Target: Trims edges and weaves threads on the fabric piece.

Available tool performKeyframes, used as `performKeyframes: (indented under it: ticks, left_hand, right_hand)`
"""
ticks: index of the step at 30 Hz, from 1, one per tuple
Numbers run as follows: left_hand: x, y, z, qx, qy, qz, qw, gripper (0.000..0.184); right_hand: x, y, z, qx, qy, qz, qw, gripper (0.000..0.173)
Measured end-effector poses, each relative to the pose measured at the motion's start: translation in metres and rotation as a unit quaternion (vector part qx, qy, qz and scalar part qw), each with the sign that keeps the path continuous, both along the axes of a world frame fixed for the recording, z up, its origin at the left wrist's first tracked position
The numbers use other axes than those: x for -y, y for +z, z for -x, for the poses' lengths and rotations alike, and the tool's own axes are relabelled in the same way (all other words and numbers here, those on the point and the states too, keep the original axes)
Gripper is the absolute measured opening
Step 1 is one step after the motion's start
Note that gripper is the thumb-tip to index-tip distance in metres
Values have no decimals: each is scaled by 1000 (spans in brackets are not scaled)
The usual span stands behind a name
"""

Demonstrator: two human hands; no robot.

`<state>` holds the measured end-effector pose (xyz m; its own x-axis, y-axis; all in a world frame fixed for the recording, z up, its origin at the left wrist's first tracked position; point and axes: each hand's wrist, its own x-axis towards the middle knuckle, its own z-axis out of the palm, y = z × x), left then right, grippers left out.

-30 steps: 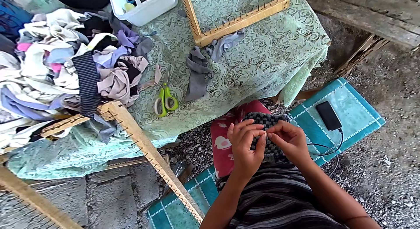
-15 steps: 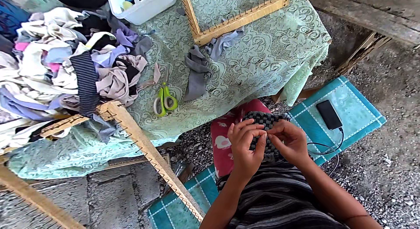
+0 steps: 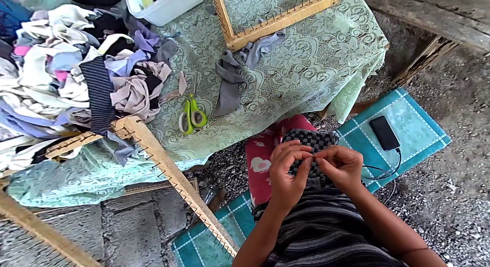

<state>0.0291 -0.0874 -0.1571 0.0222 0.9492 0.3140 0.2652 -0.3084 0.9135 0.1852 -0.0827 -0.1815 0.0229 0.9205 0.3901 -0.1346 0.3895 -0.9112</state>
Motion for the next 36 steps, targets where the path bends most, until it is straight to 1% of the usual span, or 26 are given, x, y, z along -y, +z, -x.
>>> performKeyframes:
  ticks: [4, 8, 10, 15, 19, 22, 24, 26, 28, 30, 32, 34, 36]
  left_hand:
    - [1, 1, 1, 0, 27, -26, 999, 15]
    - [5, 7, 1, -62, 53, -53, 995, 21]
    - [6, 9, -1, -77, 62, -44, 994, 22]
    - [4, 8, -3, -45, 50, -16, 998, 16]
    - [5, 7, -5, -44, 42, -6, 998, 17]
    - [0, 5, -2, -52, 30, -18, 998, 15]
    - [-4, 5, 6, -83, 42, -33, 995, 18]
    - [-8, 4, 14, -142, 84, -59, 985, 20]
    - [-11, 4, 19, -170, 111, -77, 976, 20]
    - [-10, 7, 18, -145, 86, -69, 983, 23]
    - [-6, 8, 12, -102, 31, -41, 993, 27]
    - [-3, 6, 5, -67, 2, -24, 997, 23]
    - [-3, 2, 1, -51, 12, -36, 998, 17]
  right_hand:
    - [1, 3, -1, -22, 3, 26, 999, 7]
    - [2, 4, -1, -38, 8, 50, 998, 9]
    - [2, 4, -1, -37, 9, 52, 998, 9]
    - [2, 4, 1, -36, 8, 46, 998, 10]
    - [3, 2, 0, -34, 13, 36, 999, 9]
    - [2, 2, -1, -25, 16, 31, 999, 8]
    - [2, 2, -2, -21, 19, 35, 999, 9]
    - [1, 2, -5, -16, 25, 46, 998, 9]
    - [1, 3, -6, -17, 31, 58, 998, 9]
    - [1, 4, -6, -21, 33, 67, 997, 9]
    - [0, 4, -5, -25, 35, 72, 997, 9]
    - [1, 5, -4, -28, 40, 74, 996, 9]
    - [1, 4, -4, -31, 41, 74, 996, 9]
